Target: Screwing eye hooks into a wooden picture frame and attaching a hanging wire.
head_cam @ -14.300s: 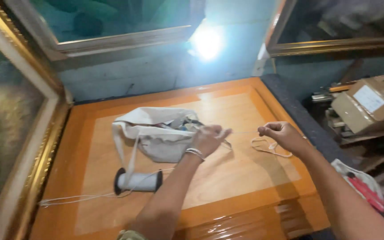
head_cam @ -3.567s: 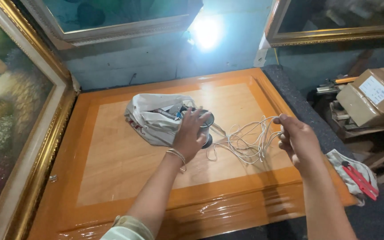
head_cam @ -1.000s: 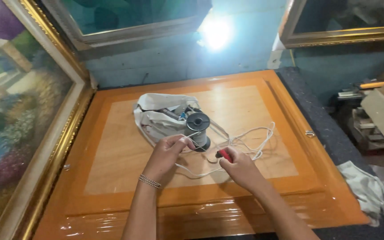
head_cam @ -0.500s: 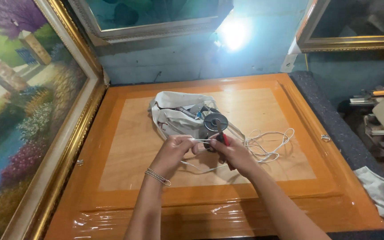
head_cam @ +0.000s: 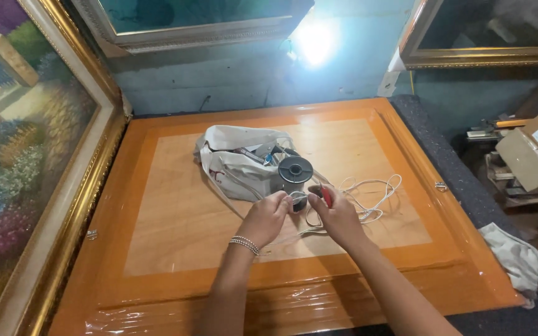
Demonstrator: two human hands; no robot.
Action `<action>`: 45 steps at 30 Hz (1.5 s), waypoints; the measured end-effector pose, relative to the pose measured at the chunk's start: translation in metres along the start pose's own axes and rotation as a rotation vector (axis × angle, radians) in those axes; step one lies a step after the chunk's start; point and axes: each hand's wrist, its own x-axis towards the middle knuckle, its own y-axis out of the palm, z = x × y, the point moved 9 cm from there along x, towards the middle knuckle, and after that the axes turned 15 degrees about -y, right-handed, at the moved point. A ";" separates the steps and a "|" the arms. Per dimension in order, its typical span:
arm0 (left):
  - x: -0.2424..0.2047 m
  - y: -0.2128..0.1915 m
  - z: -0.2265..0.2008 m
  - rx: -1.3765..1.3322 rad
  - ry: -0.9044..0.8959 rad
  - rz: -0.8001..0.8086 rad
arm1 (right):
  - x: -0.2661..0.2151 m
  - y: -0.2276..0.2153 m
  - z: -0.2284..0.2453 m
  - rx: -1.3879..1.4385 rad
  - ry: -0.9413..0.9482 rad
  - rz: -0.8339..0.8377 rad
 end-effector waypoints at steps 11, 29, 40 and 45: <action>-0.004 0.006 0.004 -0.087 -0.065 0.008 | -0.024 0.019 0.009 -0.290 -0.092 0.155; 0.031 0.045 -0.016 -0.506 0.379 -0.064 | -0.024 -0.045 0.029 -0.481 -0.192 -0.118; 0.034 0.049 -0.003 -0.340 0.282 -0.237 | -0.033 -0.054 0.007 -0.506 -0.079 -0.117; 0.002 0.036 -0.023 -0.177 0.170 -0.223 | -0.030 -0.048 0.025 -0.553 -0.174 -0.108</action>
